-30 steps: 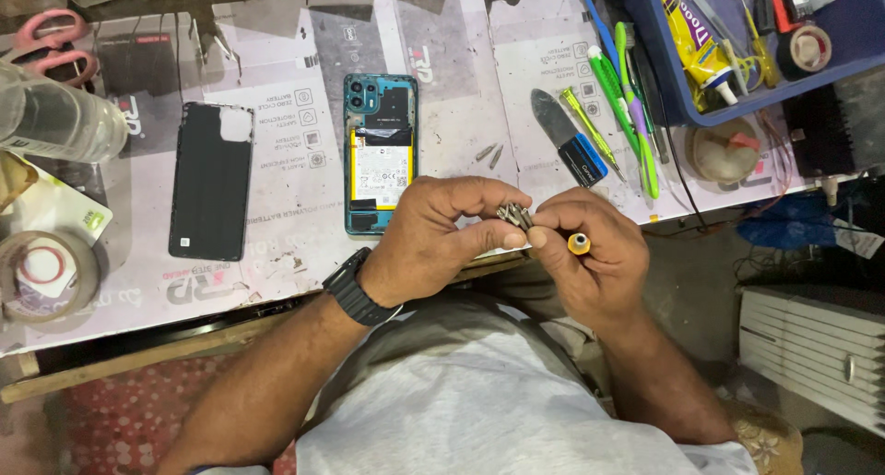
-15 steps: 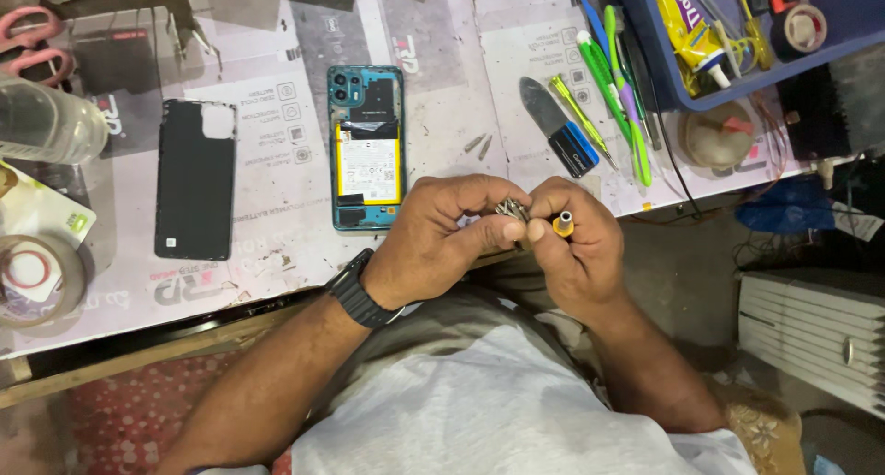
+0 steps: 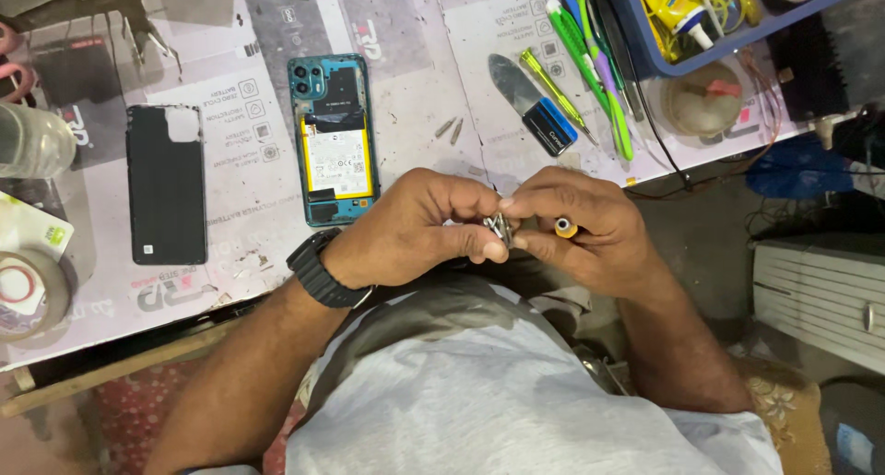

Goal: The person removes the back cover of a teal smartphone using a prying tool, then uses a screwdriver to remove several screws from the phone's frame. The back cover is placed on the table, and the person continues to unscrew components from the exposed interior.

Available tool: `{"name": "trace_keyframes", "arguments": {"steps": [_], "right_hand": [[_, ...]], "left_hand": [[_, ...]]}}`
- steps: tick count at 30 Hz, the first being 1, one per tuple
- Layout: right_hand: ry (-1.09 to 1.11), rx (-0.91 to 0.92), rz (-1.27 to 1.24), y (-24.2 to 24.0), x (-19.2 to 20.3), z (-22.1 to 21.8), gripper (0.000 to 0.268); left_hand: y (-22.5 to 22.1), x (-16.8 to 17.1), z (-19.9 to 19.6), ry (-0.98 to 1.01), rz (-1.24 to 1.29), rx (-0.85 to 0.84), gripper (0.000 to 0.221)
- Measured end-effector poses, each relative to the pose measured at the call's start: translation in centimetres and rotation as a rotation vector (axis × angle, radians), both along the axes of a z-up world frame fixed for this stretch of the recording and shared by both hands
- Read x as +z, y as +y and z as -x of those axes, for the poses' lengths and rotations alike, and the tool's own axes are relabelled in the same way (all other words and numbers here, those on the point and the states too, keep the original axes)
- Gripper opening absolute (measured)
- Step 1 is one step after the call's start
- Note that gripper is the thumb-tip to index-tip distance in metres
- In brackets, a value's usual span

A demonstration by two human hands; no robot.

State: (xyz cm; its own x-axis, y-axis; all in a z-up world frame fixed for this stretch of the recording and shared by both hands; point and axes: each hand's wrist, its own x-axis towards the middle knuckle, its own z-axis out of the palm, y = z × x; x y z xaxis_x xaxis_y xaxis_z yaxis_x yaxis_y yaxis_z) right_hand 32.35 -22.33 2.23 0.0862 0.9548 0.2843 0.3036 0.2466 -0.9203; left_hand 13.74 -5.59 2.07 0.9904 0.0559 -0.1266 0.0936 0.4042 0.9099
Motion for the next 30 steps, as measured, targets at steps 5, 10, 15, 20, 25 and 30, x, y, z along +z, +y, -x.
{"name": "trace_keyframes", "arguments": {"steps": [5,10,15,20,25,30], "right_hand": [[0.062,-0.012,0.009,-0.6,-0.7,-0.3,0.036],[0.133,0.001,0.012,-0.8,-1.5,-0.5,0.035],[0.148,0.029,-0.014,-0.7,-1.7,-0.8,0.039],[0.135,-0.025,-0.033,-0.6,-2.2,-0.4,0.037],[0.126,-0.069,0.001,-0.5,-2.2,-0.1,0.034],[0.011,0.052,0.003,-0.1,-1.6,-1.4,0.03]], "left_hand": [[-0.3,-0.3,-0.6,0.037,0.112,-0.02,0.026],[-0.3,-0.4,-0.9,0.068,0.083,-0.027,0.024],[-0.3,-0.4,-0.9,0.07,0.082,-0.036,0.023],[-0.3,-0.7,-1.0,0.077,0.046,-0.012,0.024],[-0.3,-0.9,-1.1,0.089,0.087,0.024,0.024],[-0.5,-1.5,-1.3,0.132,-0.031,-0.021,0.02]]}}
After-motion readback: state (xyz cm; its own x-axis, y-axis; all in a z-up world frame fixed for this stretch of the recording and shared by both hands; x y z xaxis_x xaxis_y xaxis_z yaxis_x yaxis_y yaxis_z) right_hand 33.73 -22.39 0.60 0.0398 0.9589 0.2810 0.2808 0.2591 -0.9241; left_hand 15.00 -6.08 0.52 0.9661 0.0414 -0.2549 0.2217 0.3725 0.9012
